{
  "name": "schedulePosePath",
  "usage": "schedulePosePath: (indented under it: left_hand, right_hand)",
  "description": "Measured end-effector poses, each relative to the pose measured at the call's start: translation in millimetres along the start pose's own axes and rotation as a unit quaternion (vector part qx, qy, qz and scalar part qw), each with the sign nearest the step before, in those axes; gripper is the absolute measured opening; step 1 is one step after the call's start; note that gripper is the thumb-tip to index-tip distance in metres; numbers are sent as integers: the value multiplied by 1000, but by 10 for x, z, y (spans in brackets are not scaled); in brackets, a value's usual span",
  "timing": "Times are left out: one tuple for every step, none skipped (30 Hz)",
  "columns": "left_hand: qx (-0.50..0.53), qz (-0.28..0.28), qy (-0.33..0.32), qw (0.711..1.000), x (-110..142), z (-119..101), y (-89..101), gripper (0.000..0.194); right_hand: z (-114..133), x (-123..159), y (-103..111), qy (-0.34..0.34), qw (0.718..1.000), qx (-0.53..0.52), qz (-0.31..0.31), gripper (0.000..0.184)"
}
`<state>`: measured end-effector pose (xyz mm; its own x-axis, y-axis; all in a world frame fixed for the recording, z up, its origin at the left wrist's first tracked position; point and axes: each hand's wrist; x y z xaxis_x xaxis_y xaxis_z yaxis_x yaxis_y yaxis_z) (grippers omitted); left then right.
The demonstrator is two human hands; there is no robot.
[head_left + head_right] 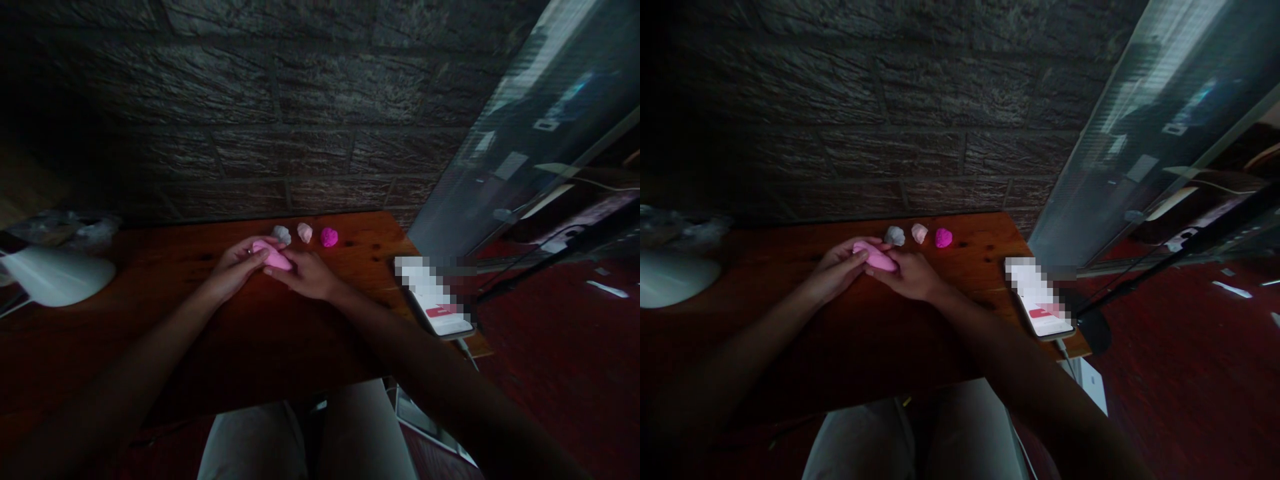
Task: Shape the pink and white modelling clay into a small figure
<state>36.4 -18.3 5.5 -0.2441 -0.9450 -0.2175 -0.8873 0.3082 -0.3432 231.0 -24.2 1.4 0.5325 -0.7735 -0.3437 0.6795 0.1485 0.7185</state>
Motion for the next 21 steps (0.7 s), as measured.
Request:
schedulePosePath:
  left_hand:
    - [-6,-7,-5,1000,0,4,-6,36]
    - [-13,-15,-8,1000,-1,9,-7,37]
    - [-21,-23,-11,999,-4,14,-3,37]
    - [-30,-30,-14,999,-6,18,4,36]
    - [-37,-36,-16,999,-9,20,13,35]
    - [-42,-40,-17,998,-11,21,21,35]
    - [-46,-43,-19,998,-13,20,27,35]
    - [-49,-44,-20,998,-14,18,30,35]
    - [-50,-44,-20,998,-14,15,30,35]
    - [-49,-42,-19,998,-13,12,27,35]
    - [-46,-39,-17,998,-13,9,22,35]
    - [-41,-35,-16,998,-12,7,15,35]
    - [-36,-32,-16,999,-11,5,7,36]
    - [-30,-29,-16,999,-11,3,1,37]
    - [-24,-26,-19,999,-10,2,-3,38]
    - [-20,-24,-21,999,-11,1,-6,39]
    - [-19,-24,-22,999,-11,0,-6,40]
    - [-20,-25,-23,999,-12,-2,-5,40]
    - [-23,-26,-23,999,-14,-3,-4,40]
    - [-26,-29,-23,999,-16,-5,-2,39]
    - [-28,-33,-22,999,-18,-8,-1,39]
  right_hand:
    - [-6,-3,0,-4,1000,6,-11,43]
    - [-9,-5,1,-8,1000,11,-19,45]
    - [-10,-6,3,-12,1000,13,-24,46]
    - [-7,-6,7,-14,999,15,-26,47]
    - [-2,-6,12,-16,999,18,-29,48]
    - [6,-4,17,-19,999,21,-32,48]
    - [14,-3,23,-22,999,24,-37,49]
    - [22,-1,29,-25,998,26,-42,49]
    - [28,-1,33,-29,998,26,-47,49]
    - [30,-1,37,-31,998,25,-53,49]
    - [28,-1,39,-31,997,23,-60,47]
    - [23,-3,39,-28,997,20,-67,45]
    - [15,-5,38,-25,997,17,-73,43]
    - [5,-8,35,-21,996,14,-80,42]
    - [-6,-11,31,-17,996,11,-84,41]
    - [-15,-14,26,-14,996,7,-87,41]
    - [-22,-18,20,-12,996,3,-89,42]
    - [-27,-21,14,-10,996,1,-91,43]
    - [-29,-24,8,-9,996,0,-92,44]
    - [-28,-27,3,-10,996,0,-94,45]
    - [-25,-29,1,-12,995,0,-96,45]
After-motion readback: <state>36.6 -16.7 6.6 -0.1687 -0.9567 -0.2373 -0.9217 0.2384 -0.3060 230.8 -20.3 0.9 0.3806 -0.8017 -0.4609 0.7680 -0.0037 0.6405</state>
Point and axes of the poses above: each hand's wrist, its own x-axis away from the middle knuckle, its own y-axis out of the back of the hand, z = x × y, and after that the axes turned 15 degrees about x, right-handed
